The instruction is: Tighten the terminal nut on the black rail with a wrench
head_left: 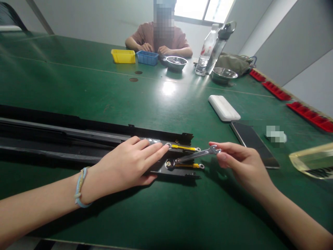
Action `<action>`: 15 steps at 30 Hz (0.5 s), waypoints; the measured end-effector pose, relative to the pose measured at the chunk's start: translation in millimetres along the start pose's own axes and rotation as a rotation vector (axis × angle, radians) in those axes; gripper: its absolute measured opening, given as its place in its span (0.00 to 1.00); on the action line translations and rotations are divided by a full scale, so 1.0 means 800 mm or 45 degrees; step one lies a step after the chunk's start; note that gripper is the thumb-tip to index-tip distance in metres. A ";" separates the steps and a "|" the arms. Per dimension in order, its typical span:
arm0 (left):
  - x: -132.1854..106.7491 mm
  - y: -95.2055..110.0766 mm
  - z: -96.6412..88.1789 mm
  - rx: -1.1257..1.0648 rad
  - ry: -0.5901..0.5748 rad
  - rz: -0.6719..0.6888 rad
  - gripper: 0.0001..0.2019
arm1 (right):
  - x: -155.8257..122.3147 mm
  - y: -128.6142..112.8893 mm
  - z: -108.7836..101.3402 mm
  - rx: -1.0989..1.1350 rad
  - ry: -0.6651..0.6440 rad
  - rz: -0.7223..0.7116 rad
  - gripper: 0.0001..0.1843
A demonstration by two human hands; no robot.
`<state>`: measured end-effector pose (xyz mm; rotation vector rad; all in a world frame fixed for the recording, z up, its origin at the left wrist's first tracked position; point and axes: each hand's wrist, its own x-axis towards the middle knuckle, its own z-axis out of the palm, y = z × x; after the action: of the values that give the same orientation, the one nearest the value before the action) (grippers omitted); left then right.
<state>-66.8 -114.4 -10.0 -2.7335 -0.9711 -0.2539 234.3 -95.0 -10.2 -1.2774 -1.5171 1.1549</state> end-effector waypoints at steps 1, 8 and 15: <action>0.000 0.000 0.001 0.002 0.006 0.002 0.29 | 0.000 0.000 0.000 0.008 -0.003 0.008 0.11; -0.001 0.001 0.004 -0.003 0.010 0.000 0.30 | 0.001 0.003 -0.004 0.054 -0.017 -0.005 0.11; -0.002 0.002 0.004 -0.001 0.008 0.003 0.30 | -0.003 0.004 -0.006 0.212 -0.343 -0.251 0.10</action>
<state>-66.9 -115.4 -13.3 -2.7326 -0.9662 -0.2621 240.0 -96.3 -12.1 -0.8665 -1.6599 1.3307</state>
